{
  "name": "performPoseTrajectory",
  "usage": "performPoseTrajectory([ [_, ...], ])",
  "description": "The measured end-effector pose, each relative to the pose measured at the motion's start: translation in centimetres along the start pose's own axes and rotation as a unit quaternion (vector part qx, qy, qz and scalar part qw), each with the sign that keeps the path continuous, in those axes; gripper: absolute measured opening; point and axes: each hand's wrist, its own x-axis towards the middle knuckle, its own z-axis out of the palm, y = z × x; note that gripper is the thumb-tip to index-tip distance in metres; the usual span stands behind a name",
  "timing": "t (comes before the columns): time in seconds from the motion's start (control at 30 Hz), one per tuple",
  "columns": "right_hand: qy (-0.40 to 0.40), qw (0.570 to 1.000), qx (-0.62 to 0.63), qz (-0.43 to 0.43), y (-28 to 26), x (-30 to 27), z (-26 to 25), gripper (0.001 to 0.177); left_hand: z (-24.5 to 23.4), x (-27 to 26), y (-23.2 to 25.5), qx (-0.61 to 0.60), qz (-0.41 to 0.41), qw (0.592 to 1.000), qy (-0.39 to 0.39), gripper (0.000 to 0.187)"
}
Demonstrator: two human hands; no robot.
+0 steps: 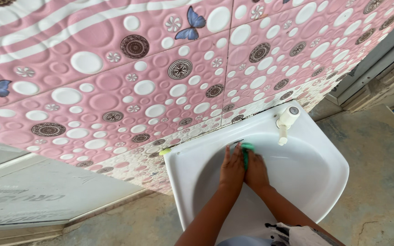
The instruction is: The person scrubs a white ceramic sink using a green sponge. They wipe the basin, faucet, and surrounding tiled wall in a repetitive manner.
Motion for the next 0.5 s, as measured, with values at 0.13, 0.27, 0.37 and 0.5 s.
performPoseTrajectory([
  [0.13,-0.093,0.993,0.066,-0.025,-1.1,-0.2,1.2,0.056,0.1,-2.9,-1.1,0.058,0.011,0.995,-0.078,0.072],
  [0.27,-0.116,0.984,0.060,-0.120,-2.8,-1.4,2.4,0.039,-2.0,-5.2,-2.0,0.063,0.038,0.977,-0.200,0.074],
  [0.37,-0.274,0.959,0.029,-0.069,-4.6,-2.3,1.8,0.036,-3.5,-6.6,-2.5,0.049,0.064,0.945,-0.317,0.072],
  [0.5,-0.382,0.900,-0.068,-0.200,-5.0,-2.9,0.9,0.037,-2.2,-7.1,-1.5,0.013,0.059,0.927,-0.371,0.070],
])
